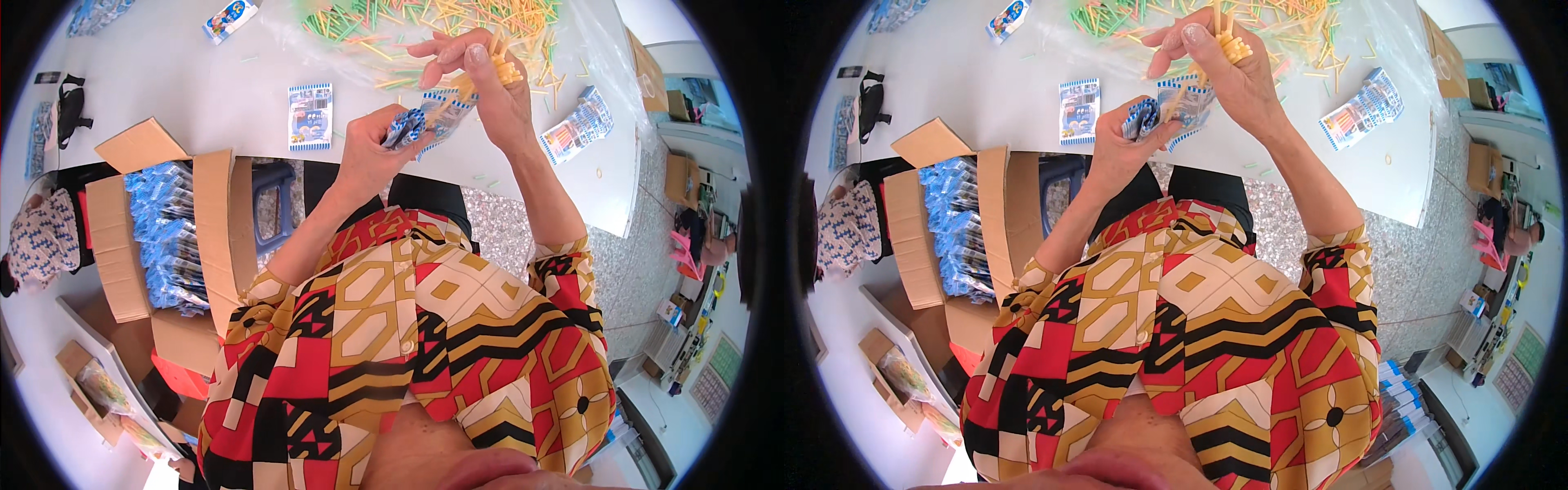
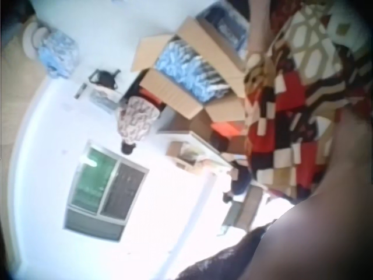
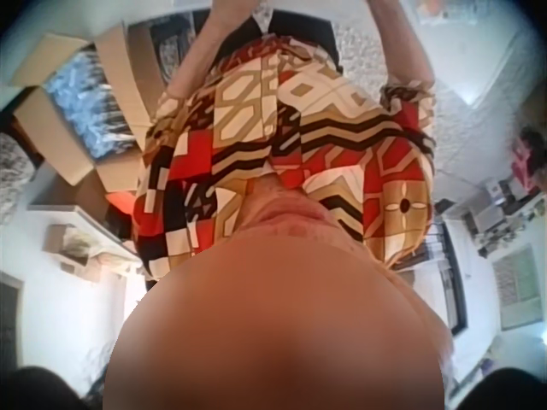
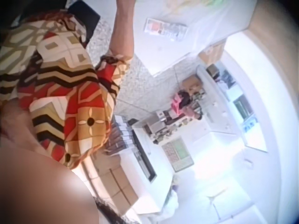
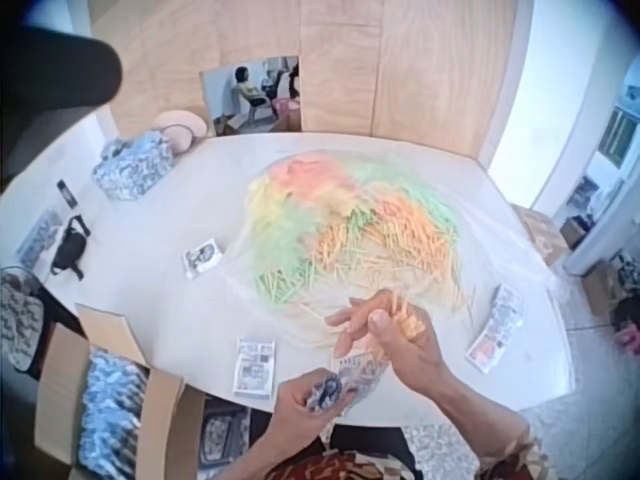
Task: Filling small blue packets with colorful shredded material on a workspace.
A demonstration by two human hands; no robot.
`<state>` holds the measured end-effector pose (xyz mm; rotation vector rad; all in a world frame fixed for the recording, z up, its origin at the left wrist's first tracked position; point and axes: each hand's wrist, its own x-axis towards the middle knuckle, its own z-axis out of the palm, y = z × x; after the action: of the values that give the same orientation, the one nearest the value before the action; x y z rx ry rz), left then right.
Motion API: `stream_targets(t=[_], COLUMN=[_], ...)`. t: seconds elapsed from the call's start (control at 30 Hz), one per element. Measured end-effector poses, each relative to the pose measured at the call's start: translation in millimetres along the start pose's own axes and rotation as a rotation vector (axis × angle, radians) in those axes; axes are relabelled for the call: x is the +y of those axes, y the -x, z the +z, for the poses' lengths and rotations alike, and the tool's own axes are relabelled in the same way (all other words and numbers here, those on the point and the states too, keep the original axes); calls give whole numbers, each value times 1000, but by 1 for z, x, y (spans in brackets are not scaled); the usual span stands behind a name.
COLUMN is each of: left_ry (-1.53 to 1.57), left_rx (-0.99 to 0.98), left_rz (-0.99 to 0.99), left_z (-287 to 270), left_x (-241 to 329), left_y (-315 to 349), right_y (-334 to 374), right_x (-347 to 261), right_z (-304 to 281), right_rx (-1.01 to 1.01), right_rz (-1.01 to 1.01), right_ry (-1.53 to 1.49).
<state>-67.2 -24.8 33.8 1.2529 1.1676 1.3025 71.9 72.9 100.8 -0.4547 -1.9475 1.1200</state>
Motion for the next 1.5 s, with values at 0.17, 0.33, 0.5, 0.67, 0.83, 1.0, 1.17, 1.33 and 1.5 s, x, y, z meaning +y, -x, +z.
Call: stream_targets(t=[0.17, 0.33, 0.5, 0.67, 0.83, 1.0, 1.17, 1.33, 1.5], left_ry=[-19, 27, -14, 21, 61, 82, 68, 26, 14], left_rx=[18, 93, 61, 17, -14, -10, 13, 46, 74], left_rz=[72, -57, -22, -9, -65, -43, -36, -28, 6], left_z=[3, 14, 16, 23, 26, 33, 39, 40, 43], left_x=[0, 10, 19, 23, 27, 33, 38, 32, 24], left_y=[-7, -26, -57, -74, -80, -90, -96, -98, -102], right_y=[-3, -9, -25, -29, -30, -26, -26, -26, -23], right_x=[0, -5, 3, 5, 6, -2, 1, -1, 6], right_z=[-2, -12, -41, -61, -67, -74, -81, -80, -83], right_rx=[36, 64, 70, 78, 19, 50, 74, 118, 115], right_rz=[4, 19, -71, -168, -255, -84, 21, 308, 309], right_ry=[-10, -17, 11, -19, 40, 33, 28, -93, -130])
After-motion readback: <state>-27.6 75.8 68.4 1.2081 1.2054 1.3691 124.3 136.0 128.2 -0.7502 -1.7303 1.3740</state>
